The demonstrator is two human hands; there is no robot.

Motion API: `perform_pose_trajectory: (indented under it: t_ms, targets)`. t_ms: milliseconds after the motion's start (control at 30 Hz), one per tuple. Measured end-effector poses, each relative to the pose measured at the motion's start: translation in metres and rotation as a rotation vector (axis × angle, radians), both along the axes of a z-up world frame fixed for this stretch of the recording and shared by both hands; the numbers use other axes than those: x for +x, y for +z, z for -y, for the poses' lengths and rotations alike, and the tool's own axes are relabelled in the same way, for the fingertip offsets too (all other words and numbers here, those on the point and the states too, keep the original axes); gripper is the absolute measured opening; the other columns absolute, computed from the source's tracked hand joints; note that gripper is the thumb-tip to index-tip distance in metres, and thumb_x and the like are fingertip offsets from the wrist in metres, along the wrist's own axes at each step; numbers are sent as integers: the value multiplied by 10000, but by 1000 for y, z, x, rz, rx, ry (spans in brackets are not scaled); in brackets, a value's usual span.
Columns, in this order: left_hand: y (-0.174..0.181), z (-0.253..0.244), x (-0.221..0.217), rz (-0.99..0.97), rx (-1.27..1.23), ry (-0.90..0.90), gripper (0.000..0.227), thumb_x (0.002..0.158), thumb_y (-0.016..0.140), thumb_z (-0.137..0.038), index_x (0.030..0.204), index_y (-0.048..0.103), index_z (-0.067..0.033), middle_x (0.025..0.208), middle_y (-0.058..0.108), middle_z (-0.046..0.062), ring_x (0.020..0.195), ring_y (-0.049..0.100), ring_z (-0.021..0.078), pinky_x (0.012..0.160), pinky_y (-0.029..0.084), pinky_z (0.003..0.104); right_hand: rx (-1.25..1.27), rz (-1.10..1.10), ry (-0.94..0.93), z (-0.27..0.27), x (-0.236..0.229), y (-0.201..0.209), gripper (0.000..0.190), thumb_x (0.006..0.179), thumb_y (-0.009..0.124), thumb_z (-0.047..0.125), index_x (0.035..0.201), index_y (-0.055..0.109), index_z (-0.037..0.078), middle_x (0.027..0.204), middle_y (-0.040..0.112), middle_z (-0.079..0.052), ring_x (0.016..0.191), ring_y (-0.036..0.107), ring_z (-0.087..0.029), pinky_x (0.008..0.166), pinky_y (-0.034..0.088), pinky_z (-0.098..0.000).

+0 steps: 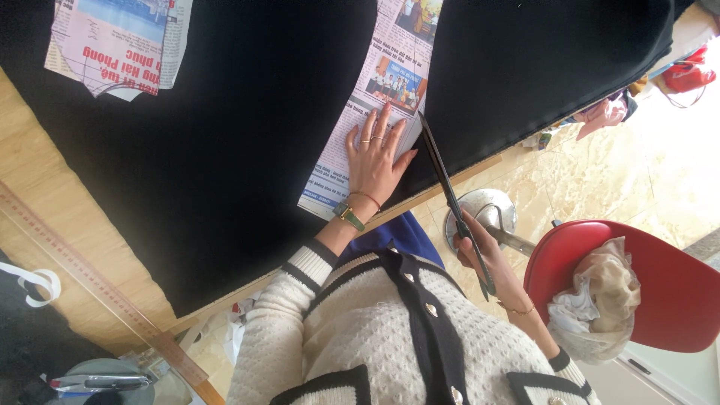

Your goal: The person uses shears to cut a piece of black fabric that is laid out on a table with newspaper patterns placed on top. They carefully follow the newspaper outlines to cut the fabric into specific shapes, then remove the newspaper pieces and smooth the fabric.

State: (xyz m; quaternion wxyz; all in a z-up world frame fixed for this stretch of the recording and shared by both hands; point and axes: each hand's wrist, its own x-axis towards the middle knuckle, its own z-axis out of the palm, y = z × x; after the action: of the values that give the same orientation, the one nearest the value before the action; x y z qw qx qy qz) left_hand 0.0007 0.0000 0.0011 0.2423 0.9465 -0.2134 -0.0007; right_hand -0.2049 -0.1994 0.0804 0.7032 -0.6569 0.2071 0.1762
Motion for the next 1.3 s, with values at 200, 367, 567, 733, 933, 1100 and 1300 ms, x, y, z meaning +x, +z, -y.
perform_pose_trajectory:
  t_ms: [200,367,567,733,933,1100,1300]
  targets:
    - [0,-1,-1,-21,-2,-12,532,1054,424,-593,1511,432,-321,1698,198,35,1565,183,262,1190,180,548,99,12,-50,-5,0,-3,703,1012,577,300,1586,295,7,768,496,-101,504,417,-53,425,297,-169]
    - [-3,-1,-1,-19,-1,-17,503,1067,417,-551,1517,427,-328,1699,200,40,1569,181,273,1193,179,556,67,13,-77,-10,0,2,682,1011,577,279,1573,314,-4,768,503,-109,497,424,-55,411,301,-169]
    - [-5,-1,-1,-13,-11,-17,509,1066,416,-538,1522,421,-313,1698,205,42,1568,185,271,1195,179,554,45,22,-122,-20,6,6,696,998,595,293,1562,330,-17,795,529,-138,503,446,-64,418,331,-175]
    - [-3,-1,1,-19,-30,-10,529,1063,406,-547,1522,417,-285,1696,220,41,1562,211,260,1199,185,540,4,-19,-116,-29,14,4,715,994,596,364,1553,359,-12,820,539,-137,545,450,-71,456,336,-187]
    - [-1,-3,0,-38,-71,-3,546,1065,386,-558,1514,423,-248,1695,229,32,1556,226,248,1203,182,532,5,-25,-129,-36,13,-3,750,986,613,361,1580,323,6,817,523,-147,527,454,-98,454,355,-205]
    - [-3,-3,1,-52,-115,20,520,1068,360,-549,1484,454,-253,1684,261,14,1552,246,227,1200,186,515,-22,-67,-131,-48,19,15,673,1034,535,346,1574,332,0,826,517,-119,568,447,-87,479,350,-198]
    - [-4,-6,2,-75,-158,19,513,1070,353,-539,1475,462,-243,1685,263,9,1550,258,228,1199,187,513,-50,-20,-131,-60,31,14,651,1051,508,352,1579,331,14,870,530,-110,620,480,-75,515,375,-186]
